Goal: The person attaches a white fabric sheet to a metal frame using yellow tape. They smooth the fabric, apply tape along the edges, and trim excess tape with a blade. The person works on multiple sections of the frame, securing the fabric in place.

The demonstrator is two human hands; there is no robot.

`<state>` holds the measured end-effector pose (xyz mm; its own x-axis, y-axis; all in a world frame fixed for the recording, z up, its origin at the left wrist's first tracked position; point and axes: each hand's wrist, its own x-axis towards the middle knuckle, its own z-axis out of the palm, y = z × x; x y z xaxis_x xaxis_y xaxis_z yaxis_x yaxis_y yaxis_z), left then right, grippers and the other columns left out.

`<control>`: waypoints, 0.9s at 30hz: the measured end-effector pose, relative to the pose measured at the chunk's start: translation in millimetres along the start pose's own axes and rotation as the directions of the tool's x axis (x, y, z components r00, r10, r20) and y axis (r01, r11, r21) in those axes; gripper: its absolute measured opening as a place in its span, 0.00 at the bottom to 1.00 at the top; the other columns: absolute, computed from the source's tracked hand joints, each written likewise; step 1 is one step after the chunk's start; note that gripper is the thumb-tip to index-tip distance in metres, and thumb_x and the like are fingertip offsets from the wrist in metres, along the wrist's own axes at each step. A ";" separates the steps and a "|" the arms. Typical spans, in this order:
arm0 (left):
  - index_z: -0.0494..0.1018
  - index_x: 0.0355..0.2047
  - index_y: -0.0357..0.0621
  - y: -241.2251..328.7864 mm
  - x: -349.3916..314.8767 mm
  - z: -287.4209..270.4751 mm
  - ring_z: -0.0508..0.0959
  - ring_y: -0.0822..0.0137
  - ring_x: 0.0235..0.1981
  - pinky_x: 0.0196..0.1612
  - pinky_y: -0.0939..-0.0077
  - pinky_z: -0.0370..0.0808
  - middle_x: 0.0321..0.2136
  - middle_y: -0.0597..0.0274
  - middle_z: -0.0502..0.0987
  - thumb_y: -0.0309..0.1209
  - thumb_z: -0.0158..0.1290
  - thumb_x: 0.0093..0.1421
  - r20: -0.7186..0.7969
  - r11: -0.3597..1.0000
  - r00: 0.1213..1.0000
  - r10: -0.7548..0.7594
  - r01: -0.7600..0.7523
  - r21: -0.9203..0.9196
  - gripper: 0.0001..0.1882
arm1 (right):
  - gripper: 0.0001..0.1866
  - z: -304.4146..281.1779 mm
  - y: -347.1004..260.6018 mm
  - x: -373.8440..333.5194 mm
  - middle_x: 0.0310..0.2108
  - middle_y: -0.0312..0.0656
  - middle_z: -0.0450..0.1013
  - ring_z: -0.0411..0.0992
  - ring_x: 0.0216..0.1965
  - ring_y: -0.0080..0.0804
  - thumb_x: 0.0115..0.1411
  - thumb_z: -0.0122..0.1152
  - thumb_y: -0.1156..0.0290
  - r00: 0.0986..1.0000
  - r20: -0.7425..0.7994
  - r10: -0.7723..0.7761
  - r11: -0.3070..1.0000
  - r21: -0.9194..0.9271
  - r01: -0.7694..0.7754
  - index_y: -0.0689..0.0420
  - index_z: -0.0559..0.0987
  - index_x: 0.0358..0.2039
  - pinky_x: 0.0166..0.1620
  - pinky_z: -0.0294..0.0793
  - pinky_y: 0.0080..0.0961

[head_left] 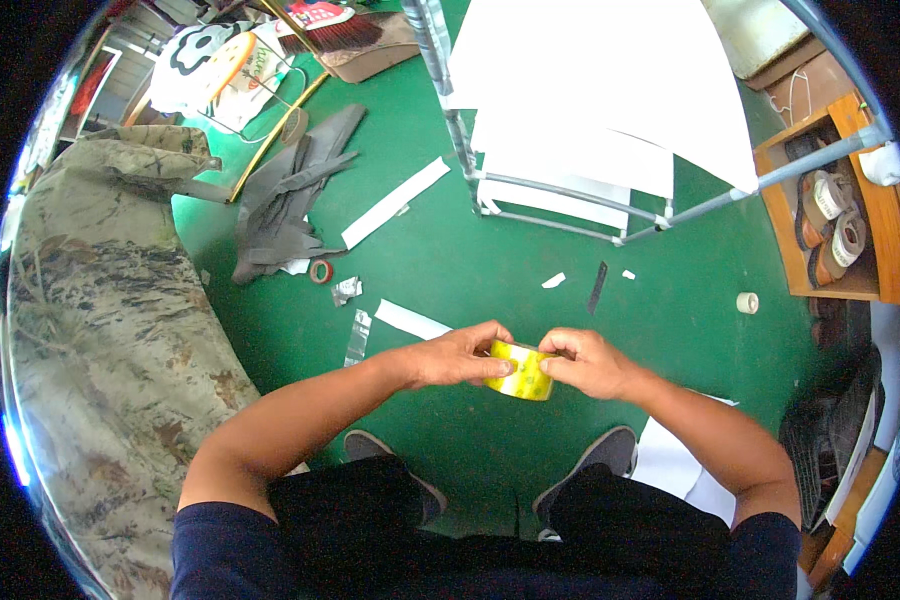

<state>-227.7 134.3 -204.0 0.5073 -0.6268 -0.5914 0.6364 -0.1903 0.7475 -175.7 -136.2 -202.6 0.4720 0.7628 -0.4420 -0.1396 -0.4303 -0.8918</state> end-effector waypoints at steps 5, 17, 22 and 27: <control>0.71 0.52 0.42 -28.4 -0.4 -68.2 0.80 0.61 0.43 0.46 0.66 0.77 0.44 0.50 0.80 0.38 0.62 0.60 -0.534 0.879 0.840 0.095 0.180 0.441 0.23 | 0.07 26.4 21.9 -1.8 0.32 0.45 0.73 0.76 0.32 0.45 0.60 0.59 0.70 0.962 -0.014 -0.272 0.829 -0.511 0.227 0.59 0.78 0.36 0.36 0.76 0.40; 0.69 0.51 0.43 -53.4 13.1 -219.6 0.73 0.46 0.50 0.49 0.54 0.74 0.48 0.48 0.73 0.31 0.65 0.51 -0.700 0.490 0.307 0.645 0.537 0.687 0.27 | 0.04 41.8 54.0 -1.7 0.42 0.43 0.70 0.77 0.36 0.45 0.59 0.57 0.72 0.940 0.213 -0.266 0.705 -0.622 0.341 0.55 0.76 0.35 0.35 0.80 0.43; 0.74 0.43 0.44 -49.5 28.2 -234.3 0.75 0.47 0.46 0.46 0.54 0.75 0.43 0.50 0.75 0.32 0.67 0.50 -0.807 0.553 0.261 0.530 0.615 0.562 0.20 | 0.06 30.4 40.2 -1.0 0.46 0.43 0.72 0.77 0.37 0.46 0.59 0.59 0.71 0.950 0.115 -0.289 0.739 -0.604 0.298 0.55 0.78 0.36 0.37 0.80 0.43; 0.76 0.31 0.43 -48.5 28.9 -243.5 0.77 0.46 0.40 0.43 0.52 0.76 0.34 0.50 0.77 0.32 0.67 0.48 -0.800 0.538 0.305 0.516 0.612 0.580 0.13 | 0.09 23.8 27.3 6.8 0.46 0.42 0.72 0.78 0.39 0.43 0.58 0.63 0.70 0.965 0.050 -0.258 0.781 -0.577 0.239 0.56 0.79 0.39 0.39 0.80 0.40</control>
<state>-102.4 309.4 -330.9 0.9483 0.3153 -0.0367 0.3156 -0.9241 0.2153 -197.0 -131.3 -232.3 0.4477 0.8713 -0.2011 0.5064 -0.4324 -0.7461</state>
